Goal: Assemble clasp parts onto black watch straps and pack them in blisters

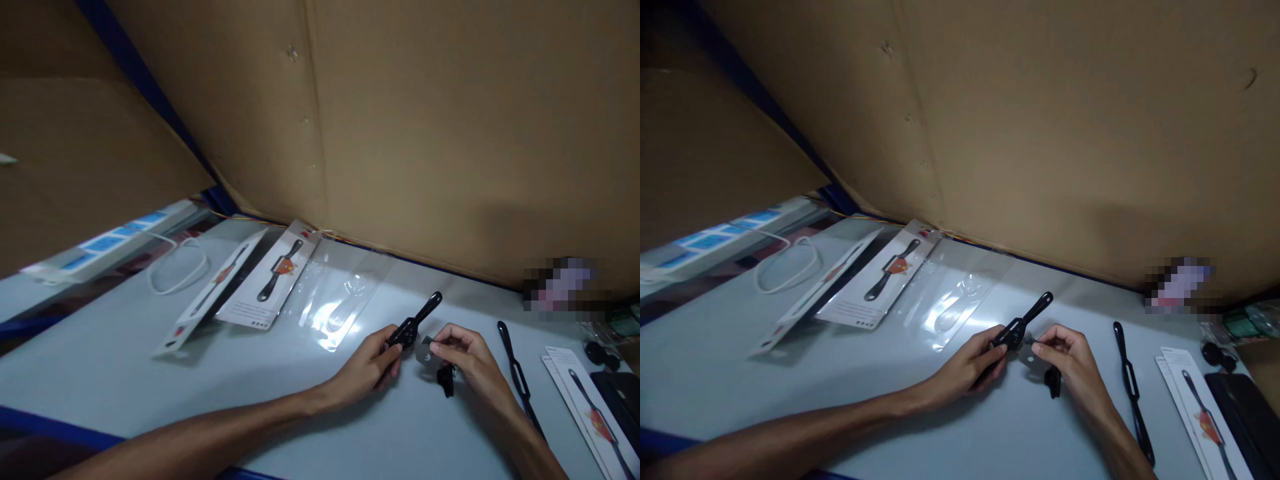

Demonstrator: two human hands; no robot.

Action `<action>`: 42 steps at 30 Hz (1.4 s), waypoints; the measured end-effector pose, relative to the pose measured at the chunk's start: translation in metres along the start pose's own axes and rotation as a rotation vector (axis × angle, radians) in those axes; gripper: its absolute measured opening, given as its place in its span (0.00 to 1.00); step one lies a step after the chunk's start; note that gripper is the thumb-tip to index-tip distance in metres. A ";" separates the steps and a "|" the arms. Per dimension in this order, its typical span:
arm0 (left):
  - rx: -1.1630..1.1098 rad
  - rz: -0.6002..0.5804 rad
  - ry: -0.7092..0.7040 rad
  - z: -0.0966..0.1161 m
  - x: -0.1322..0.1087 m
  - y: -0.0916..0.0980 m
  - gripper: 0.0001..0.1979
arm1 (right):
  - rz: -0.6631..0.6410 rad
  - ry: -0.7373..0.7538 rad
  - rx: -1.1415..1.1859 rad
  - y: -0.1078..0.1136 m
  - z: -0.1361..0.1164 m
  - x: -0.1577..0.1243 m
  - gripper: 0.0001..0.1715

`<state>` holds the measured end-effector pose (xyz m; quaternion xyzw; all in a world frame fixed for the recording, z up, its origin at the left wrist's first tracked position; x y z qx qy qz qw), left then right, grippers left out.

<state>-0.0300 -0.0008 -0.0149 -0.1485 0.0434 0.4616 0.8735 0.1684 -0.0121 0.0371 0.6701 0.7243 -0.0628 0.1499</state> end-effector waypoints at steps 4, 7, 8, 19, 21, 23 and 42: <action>-0.009 -0.045 0.032 0.002 0.000 0.001 0.18 | 0.050 0.069 -0.048 0.005 -0.007 -0.003 0.20; -0.039 -0.054 0.066 0.005 0.001 0.004 0.18 | 0.057 0.061 -0.017 0.008 -0.007 -0.004 0.23; -0.033 -0.061 0.072 0.007 0.001 0.005 0.18 | 0.063 0.067 -0.016 0.008 -0.008 -0.006 0.23; 0.283 -0.478 0.241 0.020 -0.003 0.011 0.14 | 0.251 0.376 -0.408 0.004 -0.007 -0.006 0.10; 0.295 -0.508 0.245 0.020 -0.002 0.011 0.16 | 0.170 0.346 -0.421 0.001 -0.001 -0.002 0.11; 0.290 -0.521 0.247 0.020 -0.001 0.011 0.17 | 0.088 0.329 -0.407 -0.002 0.002 0.001 0.12; 0.299 -0.579 0.264 0.021 0.001 0.017 0.17 | 0.204 0.316 -0.509 0.011 0.000 -0.002 0.09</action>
Point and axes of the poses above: each hand's wrist, its own x-axis towards the middle knuckle, its own y-axis out of the back of the hand, z = x × y, the point moved 1 cm from there along x, towards the middle knuckle
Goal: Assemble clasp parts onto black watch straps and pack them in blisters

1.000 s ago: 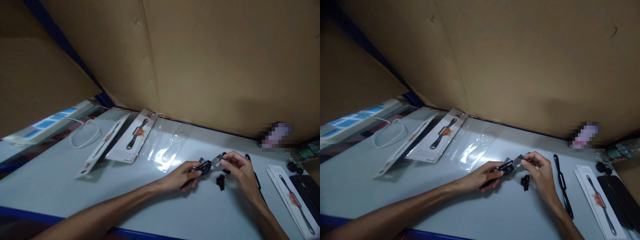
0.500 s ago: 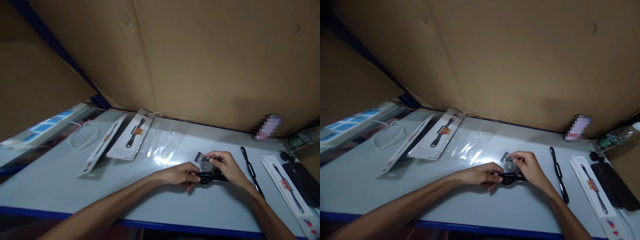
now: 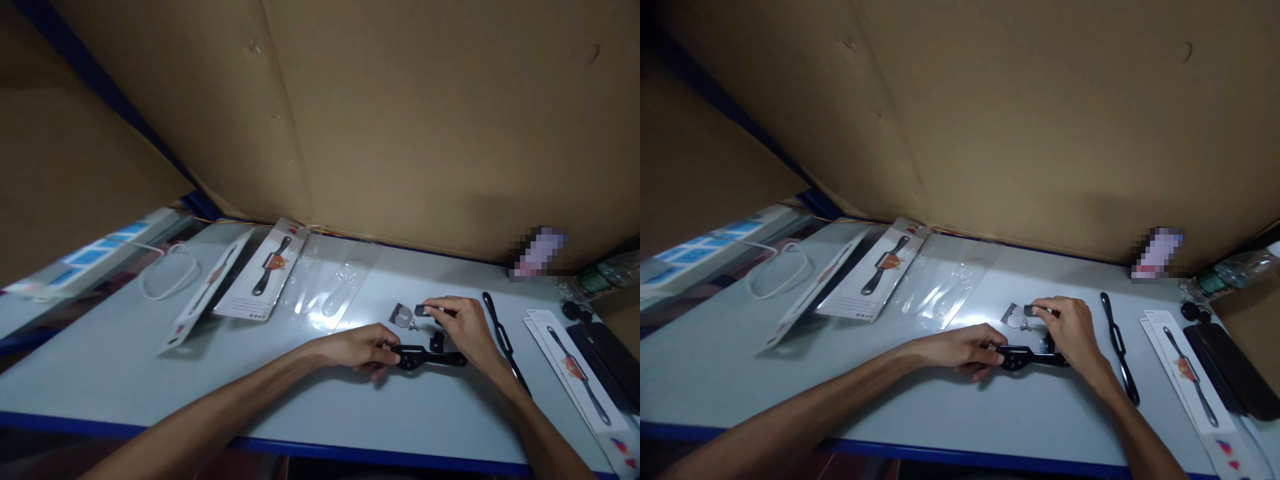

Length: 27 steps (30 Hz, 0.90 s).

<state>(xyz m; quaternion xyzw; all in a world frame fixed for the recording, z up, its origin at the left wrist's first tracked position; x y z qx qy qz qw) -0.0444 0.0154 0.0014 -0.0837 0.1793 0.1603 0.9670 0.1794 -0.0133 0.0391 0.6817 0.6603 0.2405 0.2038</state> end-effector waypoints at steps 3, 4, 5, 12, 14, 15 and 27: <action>-0.048 -0.006 0.005 0.000 0.001 0.001 0.17 | 0.014 -0.079 0.093 0.006 -0.003 0.000 0.12; -0.063 -0.008 0.007 0.000 0.001 0.001 0.17 | -0.022 -0.103 0.156 0.007 -0.004 0.000 0.14; -0.073 -0.010 0.006 0.000 0.001 0.001 0.17 | -0.056 -0.121 0.221 0.007 -0.005 0.000 0.16; -0.075 -0.039 0.018 0.001 0.001 0.002 0.17 | -0.215 -0.098 0.387 -0.004 0.001 0.001 0.15; -0.072 -0.045 0.031 0.001 0.001 0.002 0.17 | -0.259 -0.105 0.370 -0.009 0.004 -0.001 0.19; -0.072 -0.046 0.035 0.002 0.000 0.002 0.17 | -0.285 -0.110 0.355 -0.010 0.005 -0.002 0.19; -0.063 -0.032 0.017 0.000 0.001 0.001 0.19 | -0.486 -0.012 0.274 -0.021 0.005 -0.003 0.11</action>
Point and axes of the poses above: each hand's wrist, its own x-axis towards the middle knuckle, its own y-axis out of the back of the hand, z = x × y, the point moved 1 cm from there along x, towards the middle knuckle
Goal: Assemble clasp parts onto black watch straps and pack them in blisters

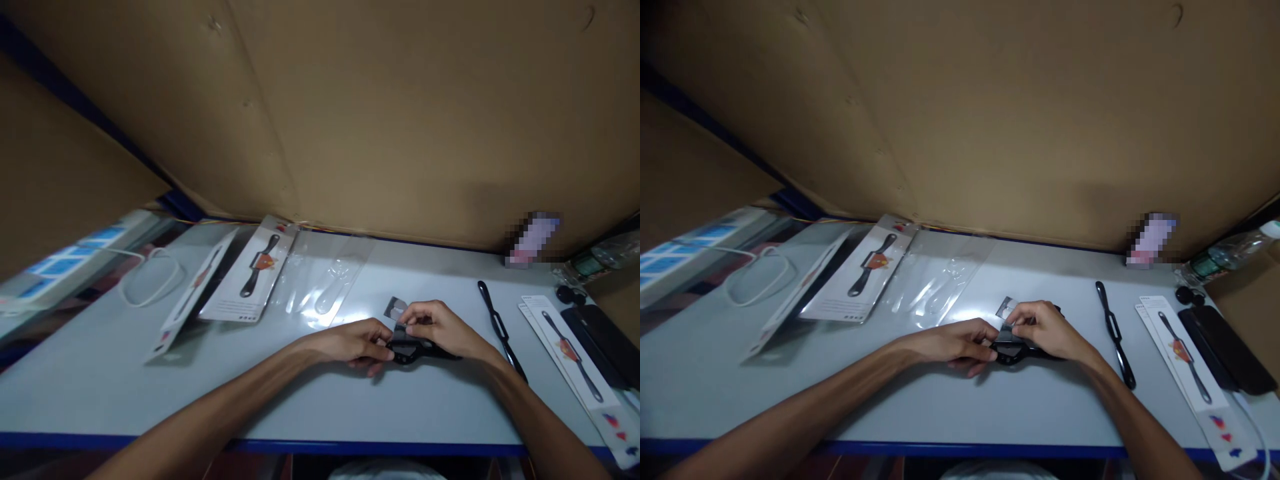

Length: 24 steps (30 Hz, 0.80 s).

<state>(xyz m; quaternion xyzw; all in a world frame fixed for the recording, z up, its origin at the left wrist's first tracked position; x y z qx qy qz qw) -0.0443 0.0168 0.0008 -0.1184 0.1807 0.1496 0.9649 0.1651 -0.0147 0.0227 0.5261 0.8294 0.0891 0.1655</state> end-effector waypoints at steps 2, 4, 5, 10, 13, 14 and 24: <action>-0.011 0.003 0.008 0.000 0.000 0.000 0.18 | -0.054 0.007 0.013 -0.002 0.001 0.000 0.10; -0.016 0.008 0.018 0.001 -0.001 0.000 0.18 | -0.073 0.028 0.009 -0.004 0.000 -0.001 0.11; -0.011 0.015 0.023 0.002 -0.001 -0.001 0.18 | -0.063 0.035 -0.001 -0.006 -0.001 -0.002 0.11; 0.025 0.076 0.066 0.004 -0.003 -0.002 0.18 | 0.010 0.008 -0.015 -0.010 -0.004 -0.005 0.15; 0.029 0.096 0.099 0.004 -0.003 -0.004 0.18 | 0.012 -0.007 0.026 -0.012 -0.003 -0.005 0.15; 0.026 0.097 0.105 0.003 -0.003 -0.004 0.17 | 0.013 -0.015 0.032 -0.013 -0.003 -0.005 0.15; -0.063 0.133 0.134 0.001 -0.005 -0.004 0.17 | 0.475 0.021 -0.127 0.017 -0.024 -0.013 0.12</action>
Point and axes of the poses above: each hand's wrist, its own x-axis towards the middle knuckle, its own y-axis out of the back of the hand, z = x × y, the point moved 1 cm from there along x, towards the middle knuckle
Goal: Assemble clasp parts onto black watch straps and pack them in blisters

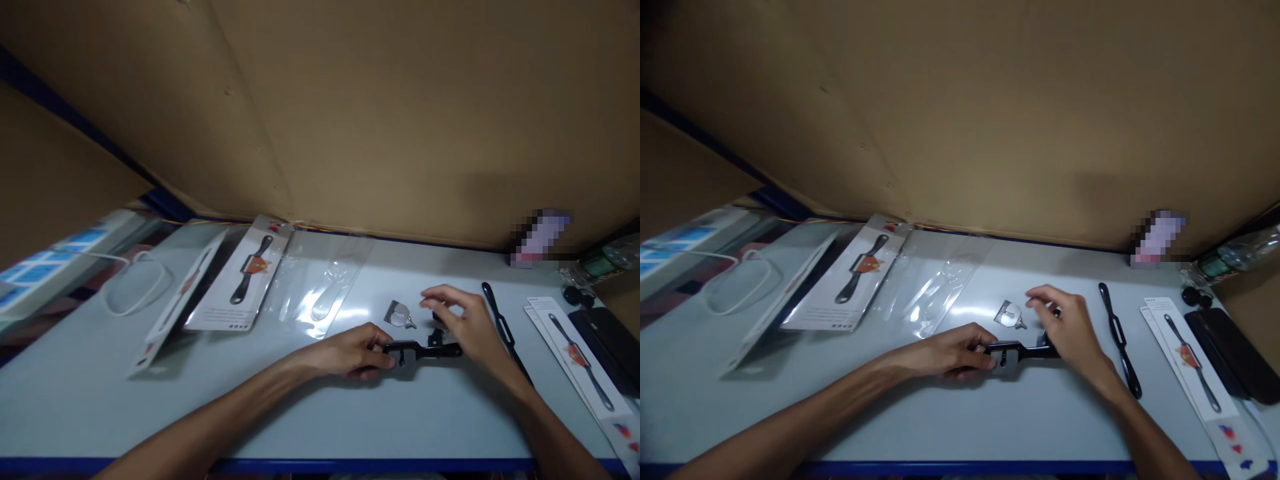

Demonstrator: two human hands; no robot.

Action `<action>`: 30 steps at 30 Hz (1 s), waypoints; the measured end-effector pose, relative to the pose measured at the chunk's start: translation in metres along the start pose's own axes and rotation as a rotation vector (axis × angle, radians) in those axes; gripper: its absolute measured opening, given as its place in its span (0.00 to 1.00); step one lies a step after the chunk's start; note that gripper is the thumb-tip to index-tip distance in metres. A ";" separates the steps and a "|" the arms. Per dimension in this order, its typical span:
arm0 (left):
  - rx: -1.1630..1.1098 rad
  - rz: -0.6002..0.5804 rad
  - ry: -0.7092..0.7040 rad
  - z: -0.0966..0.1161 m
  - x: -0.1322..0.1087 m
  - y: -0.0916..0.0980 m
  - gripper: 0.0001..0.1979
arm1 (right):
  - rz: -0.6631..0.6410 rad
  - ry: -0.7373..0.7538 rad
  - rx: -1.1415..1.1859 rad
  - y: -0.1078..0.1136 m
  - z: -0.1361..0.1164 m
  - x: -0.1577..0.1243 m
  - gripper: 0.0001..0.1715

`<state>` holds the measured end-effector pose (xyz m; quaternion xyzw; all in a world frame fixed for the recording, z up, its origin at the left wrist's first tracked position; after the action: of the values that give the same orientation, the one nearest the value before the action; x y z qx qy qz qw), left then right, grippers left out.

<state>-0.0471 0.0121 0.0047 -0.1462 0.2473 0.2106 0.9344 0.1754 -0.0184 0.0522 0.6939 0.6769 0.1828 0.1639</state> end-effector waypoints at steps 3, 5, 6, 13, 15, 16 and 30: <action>-0.109 0.068 -0.013 0.003 -0.001 0.002 0.17 | 0.349 0.074 -0.151 0.021 0.005 0.007 0.12; -0.179 0.198 -0.060 0.007 -0.002 0.005 0.17 | 0.443 0.075 -0.223 0.029 0.011 0.010 0.12; -0.206 0.281 -0.098 0.008 -0.002 0.007 0.16 | 0.427 0.071 -0.260 0.031 0.013 0.011 0.12; -0.384 0.588 -0.232 0.007 -0.001 0.015 0.16 | -0.037 0.059 -0.684 0.037 0.020 0.008 0.08; -0.396 0.570 -0.218 0.007 -0.002 0.013 0.16 | -0.164 0.040 -0.775 0.039 0.019 0.006 0.07; -0.398 0.557 -0.210 0.007 -0.002 0.011 0.16 | -0.232 0.038 -0.797 0.039 0.018 0.004 0.06; -0.302 0.423 -0.128 0.003 0.001 -0.011 0.15 | -0.570 -0.083 -0.871 0.011 0.006 -0.014 0.11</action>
<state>-0.0402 0.0044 0.0083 -0.2155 0.1785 0.4444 0.8510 0.1875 -0.0331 0.0511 0.3562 0.6932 0.3679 0.5072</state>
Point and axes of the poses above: each hand's wrist, its own x-axis towards the middle knuckle, its own y-axis out of the back of the hand, z = x × y, the point moved 1 cm from there along x, towards the middle knuckle
